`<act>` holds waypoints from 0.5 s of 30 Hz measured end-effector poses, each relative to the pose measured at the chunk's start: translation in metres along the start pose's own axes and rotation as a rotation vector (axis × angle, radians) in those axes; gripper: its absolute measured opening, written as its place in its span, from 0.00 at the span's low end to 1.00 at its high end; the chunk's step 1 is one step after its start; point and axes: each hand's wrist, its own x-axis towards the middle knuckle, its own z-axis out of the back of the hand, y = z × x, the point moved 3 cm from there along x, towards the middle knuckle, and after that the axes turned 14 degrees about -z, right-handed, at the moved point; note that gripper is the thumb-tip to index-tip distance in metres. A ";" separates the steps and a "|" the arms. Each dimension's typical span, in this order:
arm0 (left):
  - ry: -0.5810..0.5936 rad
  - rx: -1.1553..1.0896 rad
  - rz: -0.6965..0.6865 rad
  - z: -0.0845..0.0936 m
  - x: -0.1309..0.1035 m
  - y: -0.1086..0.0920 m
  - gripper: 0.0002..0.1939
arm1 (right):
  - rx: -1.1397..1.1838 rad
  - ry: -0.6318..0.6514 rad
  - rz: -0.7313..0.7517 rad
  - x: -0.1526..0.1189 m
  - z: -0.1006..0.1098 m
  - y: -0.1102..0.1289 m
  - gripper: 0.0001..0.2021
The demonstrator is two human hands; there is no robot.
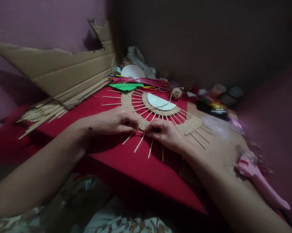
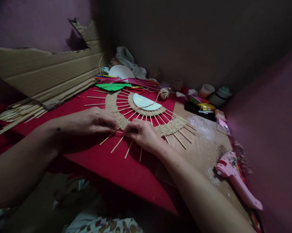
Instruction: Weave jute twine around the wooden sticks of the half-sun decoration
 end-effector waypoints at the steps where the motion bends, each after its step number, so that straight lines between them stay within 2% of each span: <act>1: -0.003 0.016 -0.005 -0.001 -0.002 -0.001 0.09 | -0.010 -0.003 0.011 0.000 -0.001 -0.001 0.06; 8: -0.035 0.106 -0.126 -0.014 -0.014 -0.024 0.09 | -0.110 0.006 0.060 -0.003 -0.003 0.002 0.05; 11: -0.019 0.123 -0.137 -0.020 -0.019 -0.032 0.09 | -0.394 -0.020 0.123 -0.005 -0.007 0.006 0.07; 15: -0.016 0.166 -0.133 -0.024 -0.025 -0.035 0.10 | -0.740 0.025 0.222 -0.010 -0.014 0.020 0.10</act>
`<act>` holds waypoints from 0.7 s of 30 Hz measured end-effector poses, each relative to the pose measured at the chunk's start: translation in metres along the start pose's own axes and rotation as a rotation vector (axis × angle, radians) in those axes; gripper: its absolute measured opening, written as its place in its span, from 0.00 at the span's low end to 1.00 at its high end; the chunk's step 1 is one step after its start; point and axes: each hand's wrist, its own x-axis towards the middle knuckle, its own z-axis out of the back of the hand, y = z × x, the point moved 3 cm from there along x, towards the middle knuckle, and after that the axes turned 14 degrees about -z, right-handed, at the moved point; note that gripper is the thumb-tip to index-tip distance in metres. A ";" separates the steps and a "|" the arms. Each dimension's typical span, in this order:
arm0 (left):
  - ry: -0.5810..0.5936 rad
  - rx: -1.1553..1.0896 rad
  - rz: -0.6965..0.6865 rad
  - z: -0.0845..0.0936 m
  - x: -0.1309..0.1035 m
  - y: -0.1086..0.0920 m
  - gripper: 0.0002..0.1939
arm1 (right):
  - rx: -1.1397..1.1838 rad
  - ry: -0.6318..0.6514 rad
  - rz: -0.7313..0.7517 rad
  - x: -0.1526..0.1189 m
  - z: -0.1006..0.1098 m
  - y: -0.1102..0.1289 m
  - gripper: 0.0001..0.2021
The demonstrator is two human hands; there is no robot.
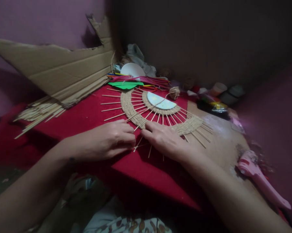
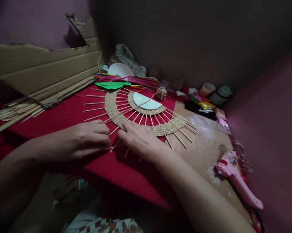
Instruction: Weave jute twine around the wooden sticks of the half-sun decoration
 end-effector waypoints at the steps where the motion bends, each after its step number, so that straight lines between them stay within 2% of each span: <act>1: -0.001 0.015 -0.003 -0.001 -0.001 -0.001 0.10 | -0.048 0.008 0.026 0.000 0.002 0.003 0.11; 6: -0.001 0.077 -0.054 -0.005 -0.007 -0.011 0.09 | -0.218 0.026 0.076 0.000 0.005 0.008 0.09; 11: 0.004 0.130 -0.013 -0.008 -0.010 -0.020 0.10 | -0.148 -0.027 0.059 0.000 0.001 -0.002 0.09; 16: 0.016 0.159 0.007 -0.008 -0.012 -0.019 0.10 | -0.106 -0.041 0.038 -0.002 0.000 -0.005 0.10; 21: 0.001 0.237 -0.017 -0.012 -0.013 -0.021 0.13 | -0.103 -0.057 0.039 -0.001 0.000 -0.004 0.10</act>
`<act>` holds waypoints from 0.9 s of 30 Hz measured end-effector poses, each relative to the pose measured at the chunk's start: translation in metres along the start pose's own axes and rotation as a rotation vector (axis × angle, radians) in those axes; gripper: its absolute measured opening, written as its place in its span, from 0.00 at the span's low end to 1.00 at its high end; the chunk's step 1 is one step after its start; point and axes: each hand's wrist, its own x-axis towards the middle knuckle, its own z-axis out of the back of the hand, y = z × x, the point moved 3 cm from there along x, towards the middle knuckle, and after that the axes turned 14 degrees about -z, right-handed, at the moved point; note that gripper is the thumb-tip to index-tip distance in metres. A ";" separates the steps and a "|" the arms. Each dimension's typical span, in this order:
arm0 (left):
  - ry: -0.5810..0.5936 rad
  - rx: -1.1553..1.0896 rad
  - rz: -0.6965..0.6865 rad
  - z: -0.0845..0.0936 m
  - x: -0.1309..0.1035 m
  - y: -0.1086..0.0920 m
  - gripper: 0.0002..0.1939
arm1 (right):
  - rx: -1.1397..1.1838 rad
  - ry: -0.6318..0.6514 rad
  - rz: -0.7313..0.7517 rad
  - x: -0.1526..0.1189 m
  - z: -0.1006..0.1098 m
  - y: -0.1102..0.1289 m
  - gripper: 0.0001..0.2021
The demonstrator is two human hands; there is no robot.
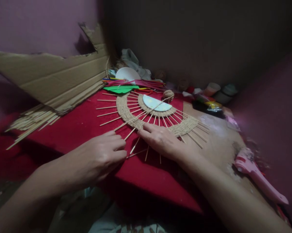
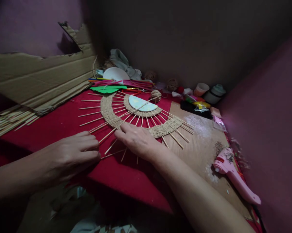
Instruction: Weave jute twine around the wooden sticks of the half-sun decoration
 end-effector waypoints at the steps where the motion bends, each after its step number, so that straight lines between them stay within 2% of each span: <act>1: -0.007 0.015 -0.013 -0.001 0.000 -0.001 0.13 | -0.003 -0.003 -0.004 0.000 0.000 0.000 0.10; 6: -0.029 0.080 -0.057 -0.004 -0.002 -0.004 0.15 | -0.002 0.002 -0.011 0.000 -0.001 -0.001 0.09; 9: -0.047 0.125 0.016 -0.001 -0.006 0.003 0.16 | 0.006 -0.010 -0.006 0.001 -0.003 -0.002 0.09; 13: 0.007 0.141 0.108 0.000 -0.009 0.008 0.15 | 0.013 -0.030 -0.011 0.000 -0.004 -0.003 0.08; 21: 0.061 0.143 0.056 -0.007 -0.008 -0.010 0.18 | 0.068 -0.052 -0.009 -0.001 -0.005 -0.004 0.10; 27: 0.020 0.301 0.180 0.008 -0.013 -0.003 0.14 | 0.060 -0.044 -0.027 -0.002 -0.003 -0.003 0.09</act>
